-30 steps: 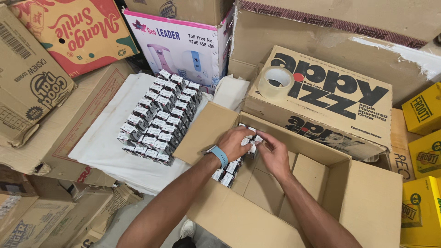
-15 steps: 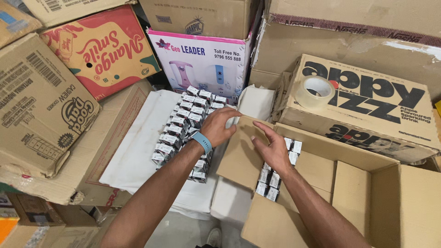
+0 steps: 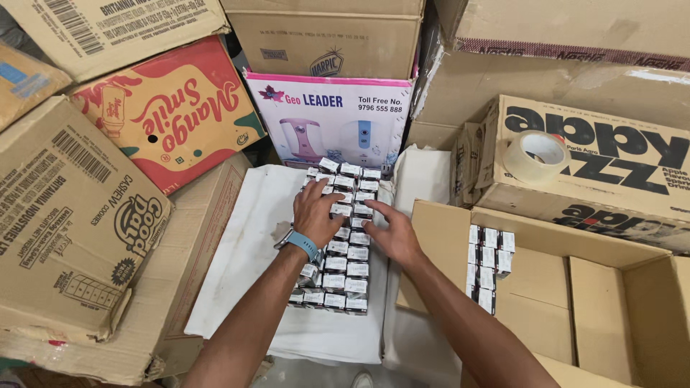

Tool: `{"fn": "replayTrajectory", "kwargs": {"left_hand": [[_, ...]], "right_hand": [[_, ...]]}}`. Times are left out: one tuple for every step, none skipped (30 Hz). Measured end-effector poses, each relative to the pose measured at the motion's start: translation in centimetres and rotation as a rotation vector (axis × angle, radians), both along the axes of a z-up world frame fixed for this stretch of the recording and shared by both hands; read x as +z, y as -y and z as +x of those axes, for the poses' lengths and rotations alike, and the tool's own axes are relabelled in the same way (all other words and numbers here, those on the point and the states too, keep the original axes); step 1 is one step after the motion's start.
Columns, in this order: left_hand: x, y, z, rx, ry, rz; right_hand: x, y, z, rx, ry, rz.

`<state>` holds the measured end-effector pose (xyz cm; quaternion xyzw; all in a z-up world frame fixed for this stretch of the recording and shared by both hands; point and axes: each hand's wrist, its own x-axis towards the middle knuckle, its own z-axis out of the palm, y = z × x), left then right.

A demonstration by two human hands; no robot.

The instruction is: The person opens a cardboard box and systematically places small rectangular packages into it. They arrange the packages in neat rows, filling the box from one side to the other.

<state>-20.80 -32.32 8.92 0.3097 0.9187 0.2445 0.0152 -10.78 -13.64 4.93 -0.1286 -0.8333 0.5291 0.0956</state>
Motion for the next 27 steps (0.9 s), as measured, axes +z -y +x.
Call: {"fn": "replayTrajectory", "kwargs": {"left_hand": [[-0.5, 0.3, -0.2, -0.006, 0.008, -0.002], [-0.8, 0.5, -0.6, -0.01, 0.017, -0.016], [-1.1, 0.6, -0.9, -0.013, 0.025, -0.03], [-1.7, 0.7, -1.2, -0.017, 0.028, -0.028], [-2.3, 0.8, -1.4, -0.017, 0.021, -0.052], [-2.8, 0.8, -1.7, -0.017, 0.012, -0.076], [-3.0, 0.7, -2.1, -0.021, 0.012, -0.074], [-3.3, 0.8, -2.2, -0.023, 0.011, -0.062], [-3.6, 0.9, -2.2, -0.024, 0.01, -0.05], [-3.9, 0.8, -2.3, -0.023, 0.009, -0.049], [-4.1, 0.8, -2.5, -0.028, 0.008, -0.035], [-4.3, 0.9, -2.4, -0.032, 0.008, -0.022], [-4.5, 1.0, -2.4, -0.029, 0.008, -0.023], [-4.5, 1.0, -2.5, -0.037, 0.003, -0.007], [-4.6, 0.9, -2.5, -0.046, -0.002, 0.009], [-3.9, 1.0, -2.4, -0.047, -0.007, 0.01], [-3.2, 1.0, -2.3, -0.062, 0.009, 0.013], [-2.6, 1.0, -2.0, -0.077, 0.028, 0.015], [-1.9, 1.1, -1.9, -0.079, 0.027, 0.015], [-1.3, 1.2, -1.6, -0.123, 0.046, 0.018], [-0.6, 1.2, -1.4, -0.167, 0.064, 0.021], [-0.9, 1.1, -1.7, -0.173, 0.061, 0.02], [-1.1, 0.9, -2.0, -0.204, 0.08, 0.01], [-1.3, 0.7, -2.3, -0.236, 0.1, 0.001], [-0.7, 0.6, -2.4, -0.243, 0.097, 0.002], [-0.2, 0.5, -2.5, -0.271, 0.151, 0.027], [0.4, 0.4, -2.5, -0.299, 0.206, 0.052]], "right_hand": [[-0.5, 0.6, -0.4, -0.006, 0.008, -0.002], [-0.8, 1.1, -1.0, -0.019, 0.019, 0.013], [-1.2, 1.5, -1.6, -0.032, 0.03, 0.028], [-1.4, 1.9, -2.0, -0.037, 0.032, 0.03], [-1.6, 2.3, -2.3, -0.046, 0.026, 0.041], [-1.8, 2.7, -2.6, -0.056, 0.018, 0.052], [-1.5, 2.9, -2.8, -0.06, 0.019, 0.054], [-1.3, 3.3, -2.6, -0.06, 0.017, 0.049], [-1.1, 3.6, -2.5, -0.059, 0.015, 0.044], [-1.2, 3.6, -2.7, -0.058, 0.014, 0.045], [-1.3, 3.6, -2.8, -0.076, 0.017, 0.052], [-1.5, 3.7, -2.8, -0.092, 0.021, 0.056], [-1.4, 3.9, -2.7, -0.089, 0.021, 0.056], [-1.3, 3.9, -2.7, -0.093, 0.02, 0.068], [-1.2, 4.0, -2.7, -0.097, 0.019, 0.081], [-1.0, 4.1, -2.7, -0.098, 0.014, 0.082], [-0.7, 4.1, -2.6, -0.1, 0.012, 0.021], [-0.6, 4.3, -2.3, -0.103, 0.013, -0.041], [-0.4, 4.3, -2.2, -0.105, 0.012, -0.041], [-0.2, 4.4, -2.0, -0.096, -0.018, -0.114], [0.0, 4.4, -1.8, -0.087, -0.049, -0.187], [0.1, 4.2, -1.8, -0.092, -0.052, -0.187], [0.2, 4.0, -1.8, -0.104, -0.058, -0.177], [0.3, 3.8, -1.8, -0.117, -0.064, -0.165], [0.8, 3.6, -1.6, -0.123, -0.067, -0.164], [1.3, 3.4, -1.3, -0.114, -0.087, -0.173], [1.8, 3.2, -1.1, -0.105, -0.107, -0.182]]}}
